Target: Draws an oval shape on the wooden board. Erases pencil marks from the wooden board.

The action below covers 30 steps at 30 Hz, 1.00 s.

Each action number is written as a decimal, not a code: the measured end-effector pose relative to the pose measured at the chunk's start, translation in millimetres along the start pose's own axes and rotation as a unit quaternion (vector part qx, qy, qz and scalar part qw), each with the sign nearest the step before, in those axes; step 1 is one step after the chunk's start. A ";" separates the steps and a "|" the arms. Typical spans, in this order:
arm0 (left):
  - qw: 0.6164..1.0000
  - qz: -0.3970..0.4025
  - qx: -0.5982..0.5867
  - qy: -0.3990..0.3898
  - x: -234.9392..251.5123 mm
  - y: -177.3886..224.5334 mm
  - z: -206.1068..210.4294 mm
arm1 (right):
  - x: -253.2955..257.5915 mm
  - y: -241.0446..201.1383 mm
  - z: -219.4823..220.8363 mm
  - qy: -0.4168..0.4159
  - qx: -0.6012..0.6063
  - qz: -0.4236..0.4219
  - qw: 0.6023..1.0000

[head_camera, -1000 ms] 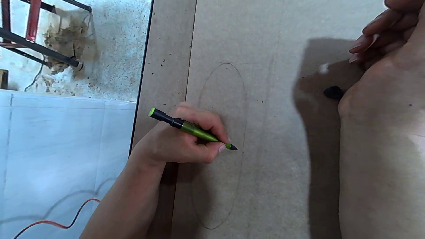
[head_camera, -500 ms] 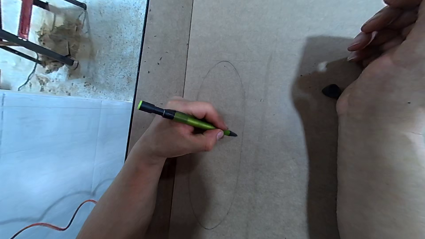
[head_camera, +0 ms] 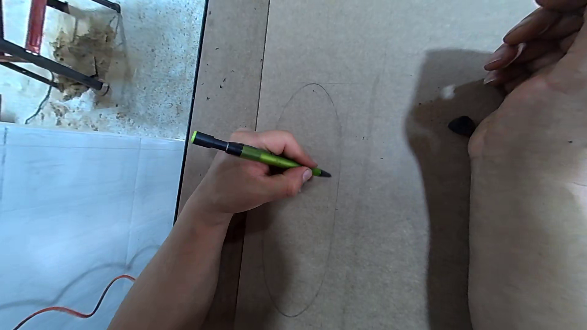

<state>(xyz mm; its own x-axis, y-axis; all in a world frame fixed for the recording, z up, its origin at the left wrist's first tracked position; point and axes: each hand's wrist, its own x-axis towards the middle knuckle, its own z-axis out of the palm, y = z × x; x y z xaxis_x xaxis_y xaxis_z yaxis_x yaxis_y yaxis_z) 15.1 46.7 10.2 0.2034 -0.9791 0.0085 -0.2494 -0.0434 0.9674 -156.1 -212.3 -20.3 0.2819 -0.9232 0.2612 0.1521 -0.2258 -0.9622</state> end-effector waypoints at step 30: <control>0.999 0.023 0.034 0.019 10.1 -2.6 -3.5 | -0.6 -4.5 0.6 0.008 -0.029 0.014 0.999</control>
<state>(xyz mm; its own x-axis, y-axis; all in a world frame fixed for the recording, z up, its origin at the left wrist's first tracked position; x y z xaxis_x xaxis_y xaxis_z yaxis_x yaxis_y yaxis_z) 21.2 37.6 8.7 0.2259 -0.9720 0.0639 -0.3227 -0.0128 0.9464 -156.4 -210.5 -16.1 0.2700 -0.9342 0.2330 0.0885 -0.2169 -0.9722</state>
